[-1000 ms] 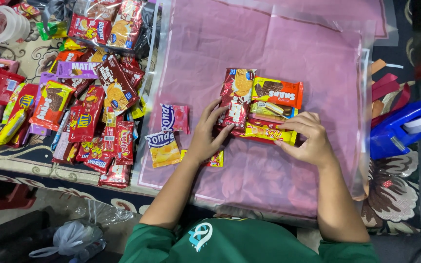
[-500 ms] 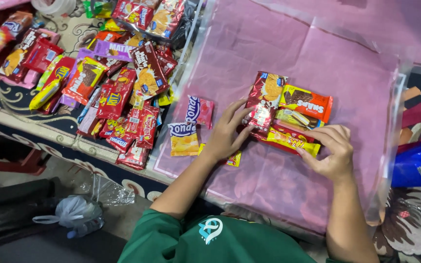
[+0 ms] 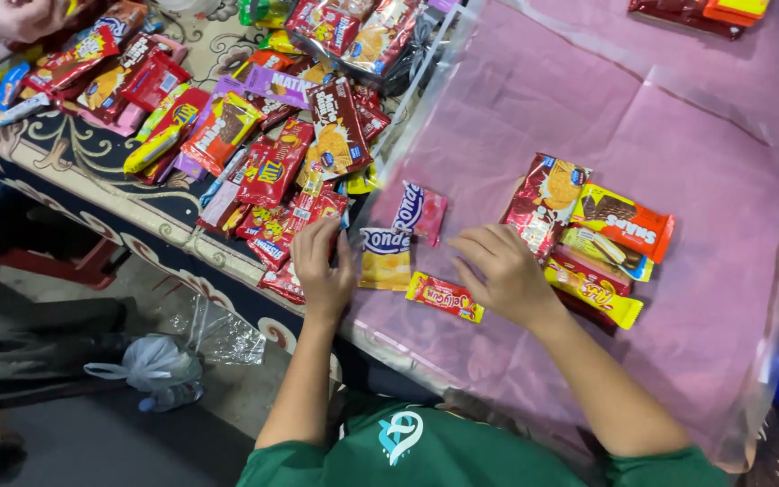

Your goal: Arranging various snack packages on a pink wrapping sheet to prepare a snack bouquet.

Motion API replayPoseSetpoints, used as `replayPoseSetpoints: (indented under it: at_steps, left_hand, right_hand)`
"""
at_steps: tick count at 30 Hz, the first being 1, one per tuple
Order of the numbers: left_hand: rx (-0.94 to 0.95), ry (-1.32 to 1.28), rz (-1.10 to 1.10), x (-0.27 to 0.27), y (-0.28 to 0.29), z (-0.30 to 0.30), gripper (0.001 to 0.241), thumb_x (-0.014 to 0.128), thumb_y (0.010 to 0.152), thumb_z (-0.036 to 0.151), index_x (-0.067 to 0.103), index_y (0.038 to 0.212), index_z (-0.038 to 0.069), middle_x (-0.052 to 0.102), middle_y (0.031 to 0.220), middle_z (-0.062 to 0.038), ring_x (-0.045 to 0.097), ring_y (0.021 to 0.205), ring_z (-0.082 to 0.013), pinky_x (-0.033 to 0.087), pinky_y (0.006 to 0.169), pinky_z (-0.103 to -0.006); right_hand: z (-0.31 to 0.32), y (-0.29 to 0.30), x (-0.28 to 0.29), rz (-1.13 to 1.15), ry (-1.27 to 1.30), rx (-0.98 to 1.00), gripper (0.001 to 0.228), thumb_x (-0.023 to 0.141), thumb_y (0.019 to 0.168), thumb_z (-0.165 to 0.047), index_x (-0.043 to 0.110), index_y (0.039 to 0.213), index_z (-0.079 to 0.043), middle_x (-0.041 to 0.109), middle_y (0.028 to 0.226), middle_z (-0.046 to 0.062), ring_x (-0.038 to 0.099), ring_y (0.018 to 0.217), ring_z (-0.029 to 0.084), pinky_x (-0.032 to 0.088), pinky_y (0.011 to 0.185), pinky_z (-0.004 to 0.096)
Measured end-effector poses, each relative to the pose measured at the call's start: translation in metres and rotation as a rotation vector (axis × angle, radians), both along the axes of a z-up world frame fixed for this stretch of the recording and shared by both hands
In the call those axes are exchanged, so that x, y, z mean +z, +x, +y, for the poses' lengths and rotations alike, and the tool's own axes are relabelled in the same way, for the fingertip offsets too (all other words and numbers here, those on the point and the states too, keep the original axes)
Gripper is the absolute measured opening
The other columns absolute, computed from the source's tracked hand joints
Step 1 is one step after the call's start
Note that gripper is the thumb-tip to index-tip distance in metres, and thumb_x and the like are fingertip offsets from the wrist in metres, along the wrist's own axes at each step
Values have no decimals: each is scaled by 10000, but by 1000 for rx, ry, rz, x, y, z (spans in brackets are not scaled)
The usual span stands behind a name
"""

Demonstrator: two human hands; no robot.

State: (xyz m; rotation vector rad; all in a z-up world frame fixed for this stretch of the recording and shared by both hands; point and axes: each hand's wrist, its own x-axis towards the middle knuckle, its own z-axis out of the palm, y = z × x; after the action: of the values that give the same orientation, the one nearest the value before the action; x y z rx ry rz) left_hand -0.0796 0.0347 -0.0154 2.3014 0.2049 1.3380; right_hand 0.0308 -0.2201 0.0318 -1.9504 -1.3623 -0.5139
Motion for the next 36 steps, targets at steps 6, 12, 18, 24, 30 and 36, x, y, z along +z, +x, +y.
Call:
replayPoseSetpoints:
  at_steps: [6,12,18,24,30,36]
  left_hand:
    - [93,-48,-71,-17,-3,9,205,706,908,16,702,1103,77,686,1104,-84,656,991,-318,486,849,-438]
    - [76,-52,-73,-10,-5,6,218,695,884,-6,697,1080,91,681,1103,-74,646,989,-312,472,860,-449]
    - [56,-102,-70,-11,-2,7,216,694,876,-13,703,1065,91,682,1089,-68,648,997,-306,475,868,-441]
    - [41,-110,-68,-11,-2,7,214,686,872,-14,710,1058,88,681,1082,-78,647,981,-313,479,857,-441]
    - [28,-112,-61,-12,-2,7,224,695,857,-12,715,1056,87,680,1084,-81,646,986,-316,478,863,-448]
    - [36,-95,-48,-8,-3,7,207,689,866,4,714,1055,86,681,1089,-77,645,999,-311,477,883,-450]
  right_hand:
    - [109,33,-18,101,-64,22,128,721,880,-115,751,997,-71,706,1033,91,649,1000,302,456,792,407]
    - [167,60,-53,88,-302,-139,246,643,892,-79,758,1110,-91,694,1129,74,588,1174,255,399,910,426]
    - [177,76,-55,180,-313,-98,495,694,828,-35,669,1320,-94,651,1265,94,537,1291,274,408,933,450]
    - [198,70,-52,143,-381,-195,539,917,650,-223,698,1125,-91,653,1143,138,549,1210,320,324,1023,535]
    - [205,65,-65,-57,-393,-210,535,908,542,-206,697,1023,-103,625,1094,180,529,1209,409,275,1029,634]
    - [213,72,-93,-319,-142,-144,96,759,807,-103,723,880,-53,671,1063,169,591,1178,369,347,1050,588]
